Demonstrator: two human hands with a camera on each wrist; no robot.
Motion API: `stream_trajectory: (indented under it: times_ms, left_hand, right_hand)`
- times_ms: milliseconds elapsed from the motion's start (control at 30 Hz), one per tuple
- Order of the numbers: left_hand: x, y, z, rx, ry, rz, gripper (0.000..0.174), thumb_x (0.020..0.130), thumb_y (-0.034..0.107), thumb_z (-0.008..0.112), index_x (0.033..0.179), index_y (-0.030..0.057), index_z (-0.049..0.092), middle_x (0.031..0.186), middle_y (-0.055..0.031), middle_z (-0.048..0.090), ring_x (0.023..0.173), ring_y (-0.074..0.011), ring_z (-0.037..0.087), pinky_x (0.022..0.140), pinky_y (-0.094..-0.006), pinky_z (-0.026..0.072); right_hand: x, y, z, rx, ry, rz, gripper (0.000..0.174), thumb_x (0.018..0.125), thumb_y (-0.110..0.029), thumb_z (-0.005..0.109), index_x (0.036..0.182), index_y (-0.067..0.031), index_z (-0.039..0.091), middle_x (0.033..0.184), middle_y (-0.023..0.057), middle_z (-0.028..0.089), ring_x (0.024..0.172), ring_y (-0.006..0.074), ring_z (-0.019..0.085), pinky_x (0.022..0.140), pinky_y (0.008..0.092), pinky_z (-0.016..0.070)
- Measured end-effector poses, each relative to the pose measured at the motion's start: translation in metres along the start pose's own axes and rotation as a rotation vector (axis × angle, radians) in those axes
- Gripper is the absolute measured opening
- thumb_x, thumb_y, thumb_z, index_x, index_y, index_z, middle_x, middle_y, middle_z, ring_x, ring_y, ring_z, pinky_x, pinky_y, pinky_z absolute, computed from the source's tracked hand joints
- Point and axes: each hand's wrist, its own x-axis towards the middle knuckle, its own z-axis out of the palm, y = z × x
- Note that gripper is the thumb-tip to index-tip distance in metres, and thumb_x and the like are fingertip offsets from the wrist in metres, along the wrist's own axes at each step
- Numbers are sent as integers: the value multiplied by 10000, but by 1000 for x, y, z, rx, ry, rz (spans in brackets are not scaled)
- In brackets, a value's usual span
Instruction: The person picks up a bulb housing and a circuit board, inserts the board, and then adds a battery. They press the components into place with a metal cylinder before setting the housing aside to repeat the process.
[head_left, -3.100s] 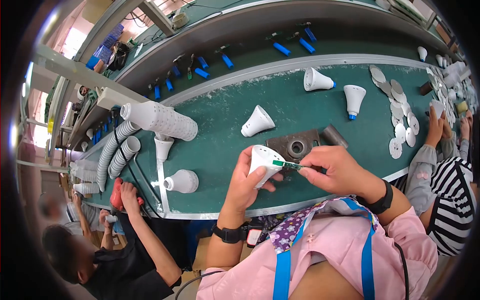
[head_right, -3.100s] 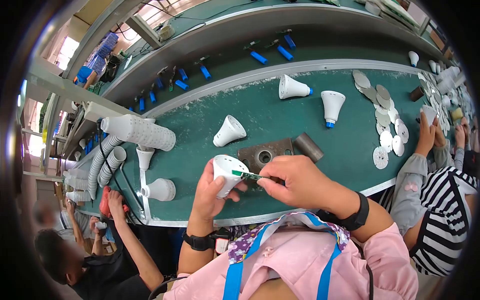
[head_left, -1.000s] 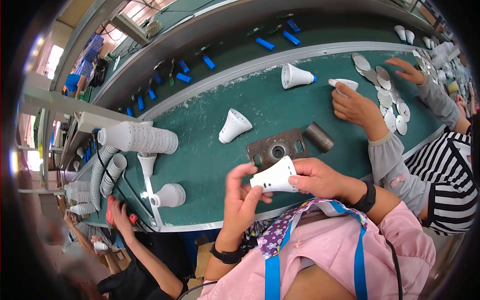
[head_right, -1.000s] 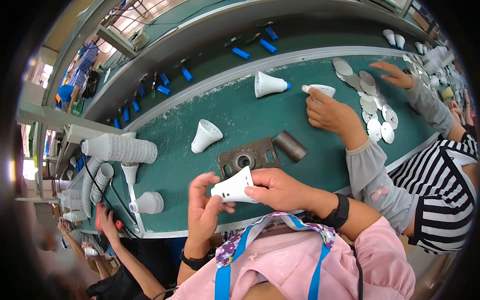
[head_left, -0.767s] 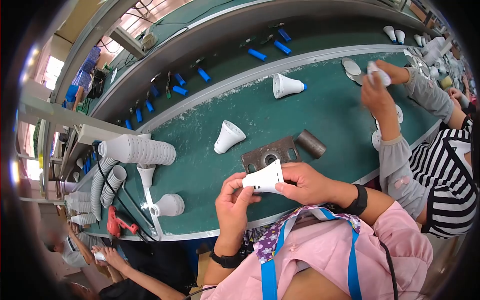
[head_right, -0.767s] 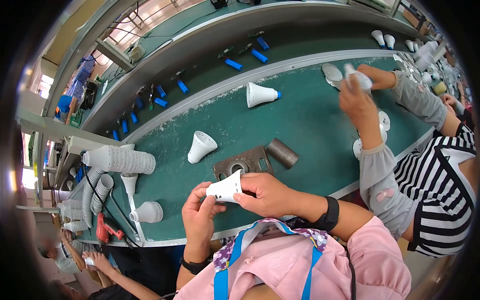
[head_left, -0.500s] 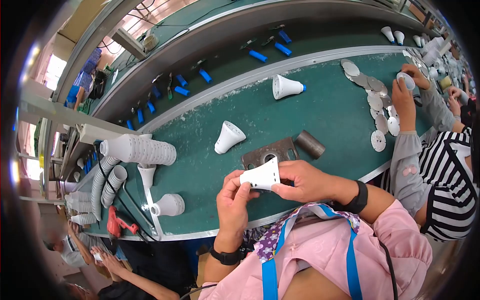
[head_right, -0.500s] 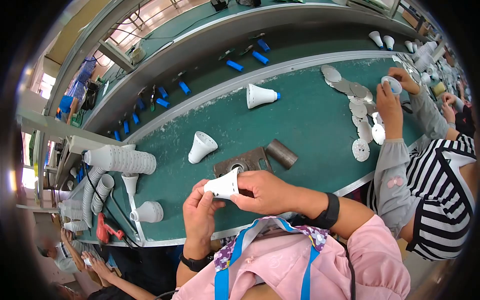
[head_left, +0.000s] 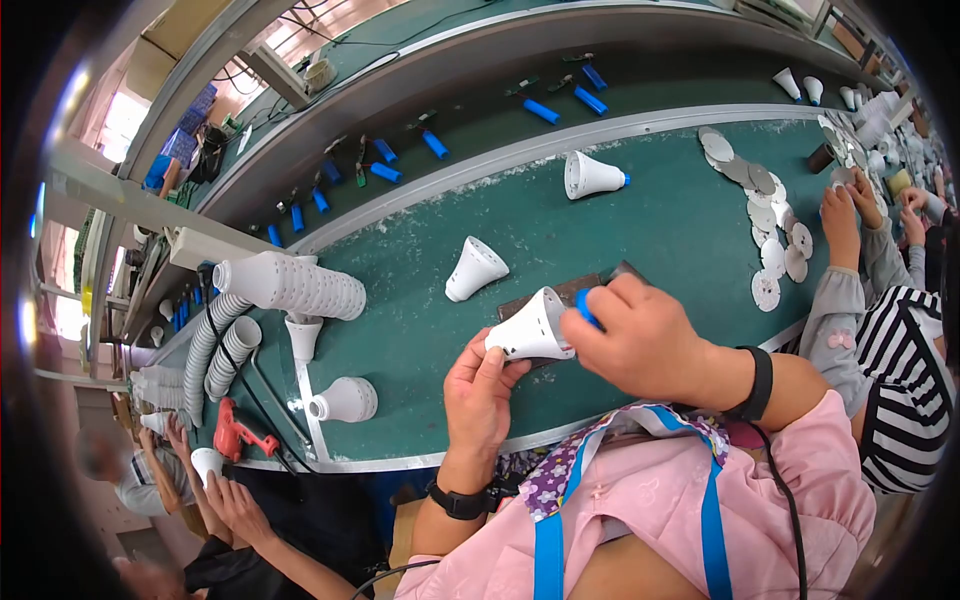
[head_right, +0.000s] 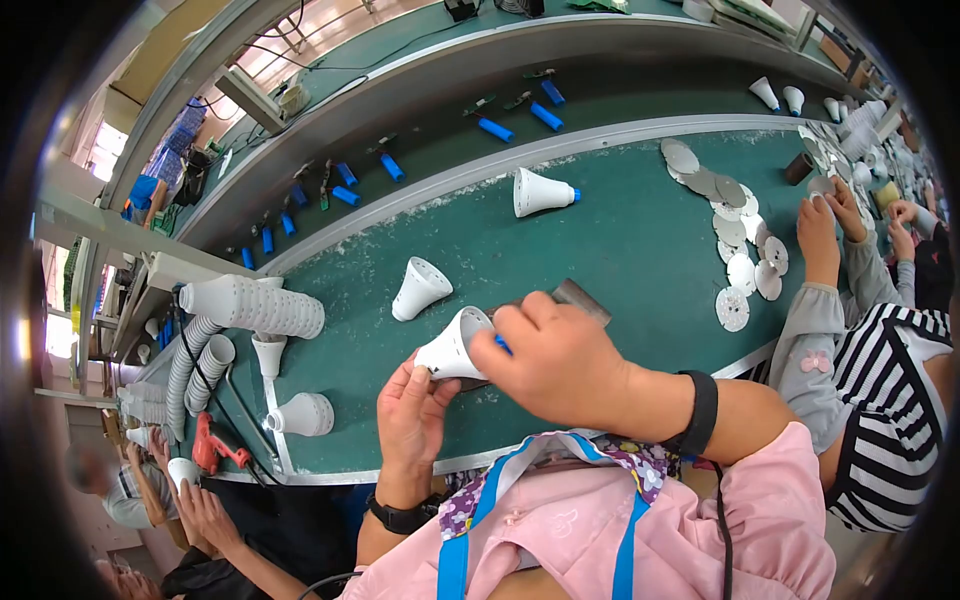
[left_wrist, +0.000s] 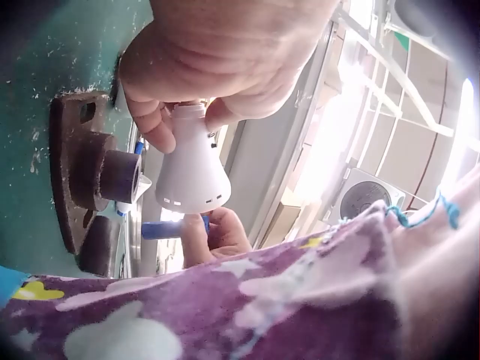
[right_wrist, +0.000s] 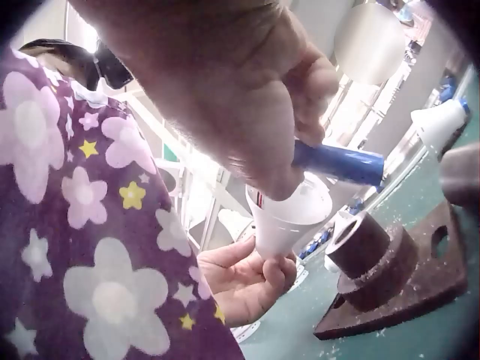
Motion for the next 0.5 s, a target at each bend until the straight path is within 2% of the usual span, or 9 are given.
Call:
stream_trajectory:
  times_ms: [67, 133, 167, 233, 367, 433, 500]
  left_hand:
    - [0, -1, 1, -18, -21, -16, 274, 883, 122, 494, 1108, -35, 485, 1051, -118, 562, 907, -172, 571, 775, -299, 505]
    - [1, -1, 1, -45, 15, -6, 228, 888, 129, 489, 1056, -25, 503, 1029, -118, 567, 900, -174, 576, 786, -295, 505]
    - [0, -3, 0, -48, 11, -6, 228, 888, 129, 489, 1056, -25, 503, 1029, -118, 567, 900, -174, 576, 786, -295, 505]
    - [0, -8, -3, -167, -37, -92, 223, 886, 103, 492, 1066, -28, 496, 1023, -108, 565, 899, -175, 574, 809, -309, 497]
    - [4, -21, -7, -276, -65, -158, 188, 887, 109, 493, 1033, -9, 499, 988, -105, 574, 905, -184, 576, 811, -316, 498]
    - [6, -25, -6, -349, -42, -163, 165, 886, 109, 493, 1010, 0, 494, 992, -102, 570, 909, -188, 577, 814, -319, 497]
    - [6, -23, 1, -354, -65, -146, 194, 885, 107, 493, 1047, -1, 485, 1009, -102, 564, 912, -192, 576, 815, -322, 498]
  right_hand:
    - [0, -2, 2, 27, 66, -61, 196, 632, -129, 579, 818, -83, 537, 672, 44, 479, 633, 209, 503, 499, 263, 443]
    - [-3, -1, 13, 297, 146, -8, 206, 651, -96, 599, 847, -74, 539, 725, 64, 533, 650, 239, 533, 554, 291, 465]
    - [-4, 0, 15, 293, 145, -8, 206, 651, -96, 599, 847, -74, 539, 725, 64, 533, 650, 239, 533, 554, 291, 465]
    - [-6, 2, 20, 580, 141, 108, 211, 674, -67, 627, 869, -70, 545, 762, 76, 572, 672, 251, 556, 602, 328, 470]
    - [-5, 7, 27, 648, 141, 170, 221, 687, -71, 655, 883, -81, 552, 733, 75, 580, 656, 234, 562, 591, 338, 458]
    - [-4, 12, 27, 748, -43, 337, 233, 685, -102, 670, 891, -96, 562, 695, 63, 575, 650, 224, 563, 567, 328, 442]
    - [-4, 17, 27, 762, -63, 333, 249, 674, -134, 689, 888, -104, 564, 686, 63, 575, 649, 217, 568, 550, 333, 429]
